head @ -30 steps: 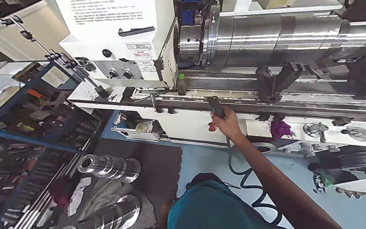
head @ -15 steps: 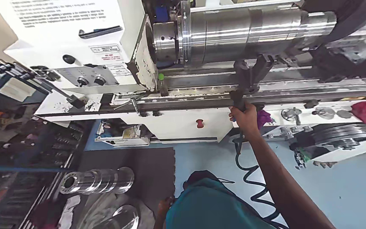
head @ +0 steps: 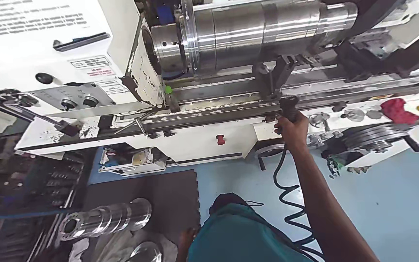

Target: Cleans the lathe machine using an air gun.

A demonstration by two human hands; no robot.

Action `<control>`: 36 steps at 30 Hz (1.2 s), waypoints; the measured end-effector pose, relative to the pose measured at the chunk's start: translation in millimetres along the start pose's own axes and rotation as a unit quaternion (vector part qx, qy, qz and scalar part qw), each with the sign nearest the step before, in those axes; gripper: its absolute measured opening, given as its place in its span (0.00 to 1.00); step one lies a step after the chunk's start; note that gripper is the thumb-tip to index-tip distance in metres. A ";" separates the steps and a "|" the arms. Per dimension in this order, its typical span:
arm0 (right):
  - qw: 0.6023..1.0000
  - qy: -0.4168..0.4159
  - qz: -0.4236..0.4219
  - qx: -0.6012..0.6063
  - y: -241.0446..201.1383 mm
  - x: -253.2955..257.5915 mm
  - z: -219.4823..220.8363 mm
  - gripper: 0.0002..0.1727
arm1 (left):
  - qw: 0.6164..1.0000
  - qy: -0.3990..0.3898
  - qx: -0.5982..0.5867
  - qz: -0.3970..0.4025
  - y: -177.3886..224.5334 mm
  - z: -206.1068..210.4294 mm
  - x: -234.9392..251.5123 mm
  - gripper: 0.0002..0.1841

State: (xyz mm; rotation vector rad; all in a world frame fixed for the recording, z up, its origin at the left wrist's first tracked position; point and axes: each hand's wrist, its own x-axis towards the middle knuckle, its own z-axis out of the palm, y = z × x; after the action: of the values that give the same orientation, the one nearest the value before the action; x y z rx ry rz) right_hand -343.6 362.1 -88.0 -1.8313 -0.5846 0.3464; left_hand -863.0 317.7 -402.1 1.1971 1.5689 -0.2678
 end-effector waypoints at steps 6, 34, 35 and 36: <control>0.998 0.052 0.011 0.026 -1.3 16.3 -7.7 0.18 | 1.000 0.002 -0.021 -0.012 10.1 -8.0 -14.1 0.20; 0.989 -0.010 -0.040 0.142 -20.9 4.0 -7.5 0.14 | 1.000 0.003 0.022 0.006 7.1 10.4 7.4 0.22; 0.987 -0.035 -0.044 0.153 -25.4 -0.7 4.4 0.14 | 1.000 -0.001 0.031 0.001 7.5 11.4 8.9 0.23; 0.984 -0.061 -0.049 0.159 -32.3 -7.1 17.2 0.13 | 0.999 -0.006 0.034 -0.003 9.1 12.0 8.4 0.24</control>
State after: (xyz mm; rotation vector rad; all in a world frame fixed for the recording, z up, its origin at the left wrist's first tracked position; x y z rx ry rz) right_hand -365.4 380.0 -63.5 -1.4772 -0.6620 0.4611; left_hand -847.7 318.1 -410.1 1.2409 1.5635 -0.3344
